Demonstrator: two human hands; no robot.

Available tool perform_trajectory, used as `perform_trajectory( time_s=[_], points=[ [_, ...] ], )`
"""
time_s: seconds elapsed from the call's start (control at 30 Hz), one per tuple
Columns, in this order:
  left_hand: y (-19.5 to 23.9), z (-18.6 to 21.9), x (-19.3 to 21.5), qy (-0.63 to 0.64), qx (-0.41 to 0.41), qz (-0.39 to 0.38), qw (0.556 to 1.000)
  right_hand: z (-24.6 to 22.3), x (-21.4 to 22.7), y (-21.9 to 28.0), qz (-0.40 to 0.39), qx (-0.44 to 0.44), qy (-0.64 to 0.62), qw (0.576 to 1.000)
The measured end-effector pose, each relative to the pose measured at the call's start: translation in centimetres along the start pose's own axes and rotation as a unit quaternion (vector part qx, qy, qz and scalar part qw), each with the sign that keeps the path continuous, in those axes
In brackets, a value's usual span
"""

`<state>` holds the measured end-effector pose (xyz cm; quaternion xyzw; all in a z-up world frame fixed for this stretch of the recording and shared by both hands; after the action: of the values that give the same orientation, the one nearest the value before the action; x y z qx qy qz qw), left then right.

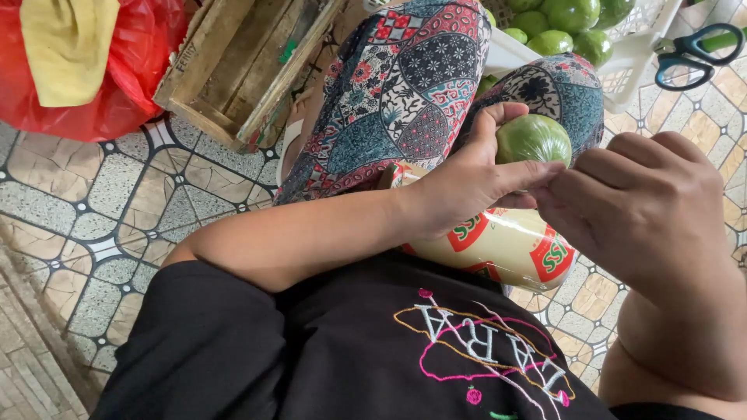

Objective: The person sits on the floor and wraps individual green fruits in plastic wrap. They pull wrap from a roll, encase each fruit, and use scissors to cut the wrap before placing the wrapped fruit into a white basket.

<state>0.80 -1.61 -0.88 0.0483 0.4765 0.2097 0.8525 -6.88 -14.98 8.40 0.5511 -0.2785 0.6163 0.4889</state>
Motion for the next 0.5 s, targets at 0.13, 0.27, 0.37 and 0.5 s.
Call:
perform_trajectory(
  time_s=[0.13, 0.27, 0.37, 0.5],
  points=[
    [0.4, 0.2, 0.1, -0.07, -0.056, -0.018, 0.996, -0.3, 0.2, 0.5, -0.002, -0.035, 0.027, 0.999],
    [0.6, -0.2, 0.6, -0.187, -0.163, -0.016, 0.969, -0.1, -0.2, 0.8, -0.033, -0.049, 0.019, 0.998],
    [0.2, -1.2, 1.1, -0.282, -0.244, 0.014, 0.928, 0.0, -0.7, 1.1, -0.036, -0.052, 0.028, 0.998],
    [0.3, -1.3, 1.3, -0.314, -0.279, 0.029, 0.907, -0.1, -1.2, 1.2, -0.021, -0.065, 0.044, 0.997]
  ],
)
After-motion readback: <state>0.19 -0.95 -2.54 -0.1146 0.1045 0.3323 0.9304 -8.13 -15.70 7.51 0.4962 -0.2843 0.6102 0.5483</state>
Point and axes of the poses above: each hand's wrist, its own y-axis away from the middle knuckle, its own x-axis out of the back of the hand, z = x × y, the point moved 2 cm from there along -y, towards the middle knuckle, and after that the axes turned 12 degrees about -z, right-handed, at the moved point
